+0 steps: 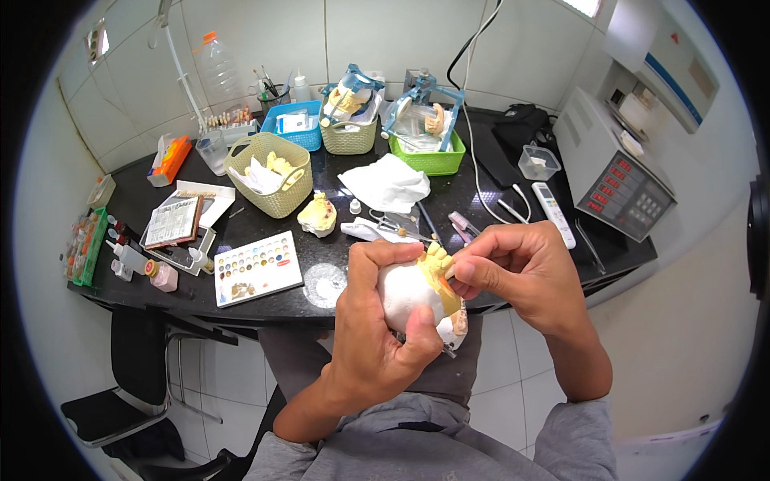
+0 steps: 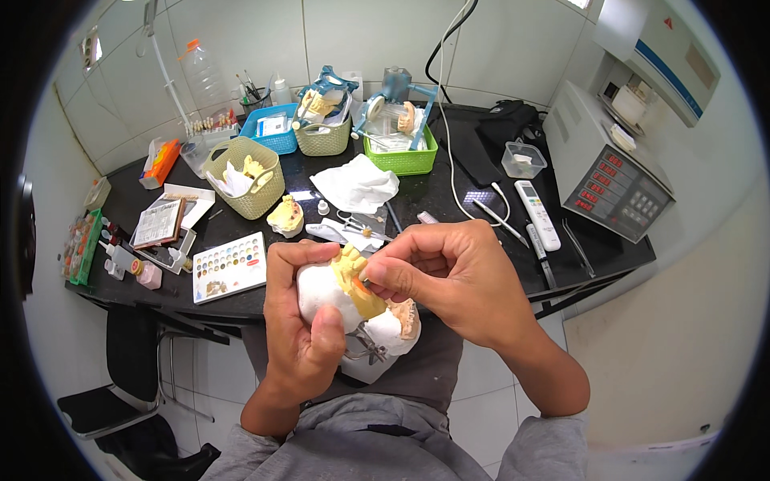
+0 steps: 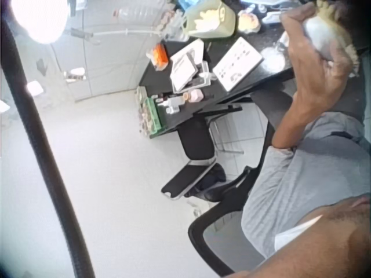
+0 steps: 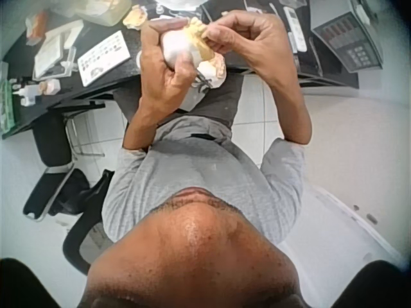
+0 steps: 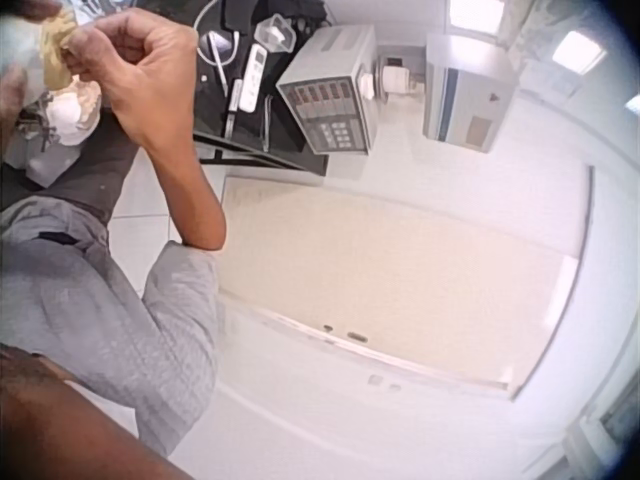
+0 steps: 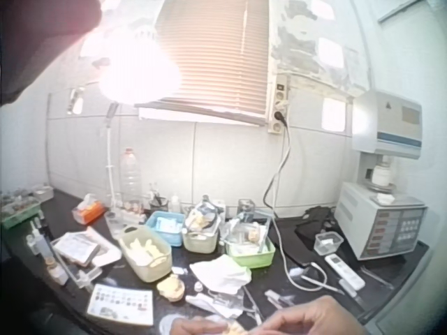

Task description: The person applies stain to a dental crown using a fine brush, wipes the crown with a cloth, and periodically places it into and removes it from a dental model to check the fit and appearance.

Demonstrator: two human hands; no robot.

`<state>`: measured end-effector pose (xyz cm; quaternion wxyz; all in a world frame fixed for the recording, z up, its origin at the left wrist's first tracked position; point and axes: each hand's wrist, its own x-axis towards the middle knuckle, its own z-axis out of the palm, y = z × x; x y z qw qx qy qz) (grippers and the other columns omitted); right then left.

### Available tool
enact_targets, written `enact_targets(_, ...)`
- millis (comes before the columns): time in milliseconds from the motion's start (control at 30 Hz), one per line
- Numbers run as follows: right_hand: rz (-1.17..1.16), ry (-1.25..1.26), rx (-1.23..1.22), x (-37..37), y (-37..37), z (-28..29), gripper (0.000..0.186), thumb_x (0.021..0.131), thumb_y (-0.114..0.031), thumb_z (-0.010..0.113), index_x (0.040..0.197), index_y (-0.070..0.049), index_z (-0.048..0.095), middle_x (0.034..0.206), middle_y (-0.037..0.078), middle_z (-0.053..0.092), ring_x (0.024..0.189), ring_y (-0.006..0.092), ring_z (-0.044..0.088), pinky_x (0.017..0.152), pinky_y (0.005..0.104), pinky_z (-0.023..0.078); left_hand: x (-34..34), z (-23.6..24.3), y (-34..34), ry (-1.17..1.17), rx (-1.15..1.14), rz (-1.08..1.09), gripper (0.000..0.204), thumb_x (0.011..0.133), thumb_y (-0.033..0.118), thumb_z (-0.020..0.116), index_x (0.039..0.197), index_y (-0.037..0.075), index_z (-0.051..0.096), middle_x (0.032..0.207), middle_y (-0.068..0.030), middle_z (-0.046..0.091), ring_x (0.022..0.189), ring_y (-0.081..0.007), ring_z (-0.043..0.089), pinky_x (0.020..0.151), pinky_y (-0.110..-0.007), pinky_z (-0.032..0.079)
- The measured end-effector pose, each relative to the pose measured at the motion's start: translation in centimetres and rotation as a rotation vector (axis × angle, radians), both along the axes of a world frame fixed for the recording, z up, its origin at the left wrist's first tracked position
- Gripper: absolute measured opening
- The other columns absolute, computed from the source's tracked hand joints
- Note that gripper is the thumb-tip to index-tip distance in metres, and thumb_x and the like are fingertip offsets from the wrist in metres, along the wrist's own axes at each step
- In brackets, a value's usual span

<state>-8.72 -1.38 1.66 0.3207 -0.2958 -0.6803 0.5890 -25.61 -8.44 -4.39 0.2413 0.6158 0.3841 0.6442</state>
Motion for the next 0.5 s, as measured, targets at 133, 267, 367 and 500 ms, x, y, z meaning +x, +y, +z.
enact_targets(133,-0.002,-0.01,0.011,0.12,0.0,0.0,0.018,0.087,-0.013,0.069,0.091,0.004,0.069,0.08,0.009,0.07,0.072,0.0097,0.066,0.067,0.0222,0.053,0.15,0.04,-0.04,-0.017,-0.009,-0.007,0.046,0.077,0.009,0.056,0.118,-0.004,0.04,0.099,-0.0178,0.055,0.084,-0.0213,0.058,0.076,-0.033,0.048)
enact_targets(267,-0.001,-0.007,0.005,0.23,-0.05,0.05,0.019,0.086,-0.013,0.07,0.093,0.004,0.068,0.081,0.009,0.07,0.073,0.0096,0.066,0.067,0.0221,0.053,-0.02,-0.23,-0.02,-0.008,-0.007,-0.017,0.046,0.077,0.009,0.056,0.118,-0.004,0.04,0.099,-0.0178,0.055,0.085,-0.0212,0.058,0.076,-0.032,0.048)
enact_targets(367,-0.013,-0.014,0.001,0.15,-0.31,0.29,0.019,0.085,-0.013,0.071,0.093,0.004,0.068,0.082,0.009,0.07,0.074,0.0091,0.066,0.067,0.0212,0.053,0.01,0.03,-0.14,-0.001,0.008,-0.009,0.047,0.077,0.009,0.056,0.119,-0.004,0.04,0.099,-0.018,0.054,0.085,-0.0214,0.058,0.076,-0.032,0.048)
enact_targets(500,-0.019,-0.023,-0.007,0.13,-0.46,0.44,0.019,0.084,-0.013,0.072,0.093,0.004,0.068,0.082,0.008,0.07,0.075,0.0085,0.066,0.067,0.02,0.052,0.03,0.07,-0.26,-0.015,0.004,-0.015,0.047,0.076,0.009,0.056,0.119,-0.004,0.041,0.1,-0.0181,0.054,0.085,-0.0216,0.058,0.077,-0.033,0.048)
